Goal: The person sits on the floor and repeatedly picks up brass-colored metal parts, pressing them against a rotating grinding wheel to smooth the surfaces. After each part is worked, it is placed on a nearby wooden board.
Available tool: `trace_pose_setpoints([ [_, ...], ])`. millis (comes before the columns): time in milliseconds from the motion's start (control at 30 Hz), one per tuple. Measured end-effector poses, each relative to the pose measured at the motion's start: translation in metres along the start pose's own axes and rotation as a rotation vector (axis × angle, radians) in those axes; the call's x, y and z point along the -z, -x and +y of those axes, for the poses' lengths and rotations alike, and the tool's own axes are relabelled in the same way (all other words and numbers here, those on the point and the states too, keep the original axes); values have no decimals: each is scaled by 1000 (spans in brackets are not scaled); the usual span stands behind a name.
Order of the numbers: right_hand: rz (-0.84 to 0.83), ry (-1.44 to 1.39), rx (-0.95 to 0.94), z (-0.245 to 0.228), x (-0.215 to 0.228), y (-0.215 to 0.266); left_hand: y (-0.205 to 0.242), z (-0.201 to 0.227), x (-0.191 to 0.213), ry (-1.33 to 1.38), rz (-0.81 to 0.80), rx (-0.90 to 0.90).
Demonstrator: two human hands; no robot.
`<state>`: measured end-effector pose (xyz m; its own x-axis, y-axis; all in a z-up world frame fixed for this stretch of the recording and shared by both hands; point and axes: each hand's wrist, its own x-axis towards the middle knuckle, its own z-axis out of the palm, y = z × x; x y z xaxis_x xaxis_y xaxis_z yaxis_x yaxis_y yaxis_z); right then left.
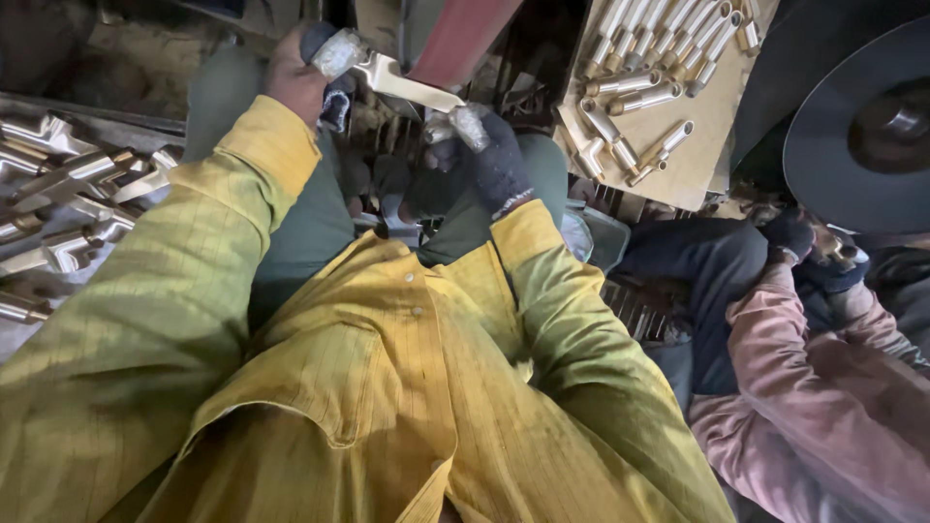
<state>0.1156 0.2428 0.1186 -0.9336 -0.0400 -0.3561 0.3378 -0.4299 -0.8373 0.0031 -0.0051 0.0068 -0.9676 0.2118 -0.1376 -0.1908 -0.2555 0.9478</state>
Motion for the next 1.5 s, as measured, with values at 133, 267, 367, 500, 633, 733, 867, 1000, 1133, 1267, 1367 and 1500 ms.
trace_pose_setpoints([
  [133, 58, -3, -81, 11, 2, -24, -12, -21, 9, -132, 48, -54],
  [267, 70, -91, -156, 8, 2, -26, -16, -14, 4, -102, 108, 61],
  [367, 46, 37, -36, 9, -2, -7, 3, -7, 8, 48, 119, 131],
  [500, 0, 77, 82, 13, -4, -3, 11, -17, 18, 123, 93, -33],
  [633, 58, 127, -11, 13, -14, -24, -14, -32, 26, 25, 94, -52],
  [733, 76, 158, -43, 9, -19, -26, -20, -37, 30, -87, 209, 111],
  [867, -28, 142, 117, 6, -20, -10, -5, -42, 41, 1, 178, -58],
  [1000, -9, 186, 37, 17, -25, -13, 9, -43, 51, -58, 145, -126],
  [1133, 43, 84, -67, 11, -22, -24, -15, -33, 39, -61, 121, -99],
  [1267, -21, 203, 84, 14, -18, -11, 6, -41, 47, 207, 183, -23],
  [1367, -30, 164, 71, 18, -20, -19, 11, -50, 54, -14, 178, -52],
  [1500, 70, 170, -100, 6, -24, -25, -9, -35, 43, -213, 200, -94],
])
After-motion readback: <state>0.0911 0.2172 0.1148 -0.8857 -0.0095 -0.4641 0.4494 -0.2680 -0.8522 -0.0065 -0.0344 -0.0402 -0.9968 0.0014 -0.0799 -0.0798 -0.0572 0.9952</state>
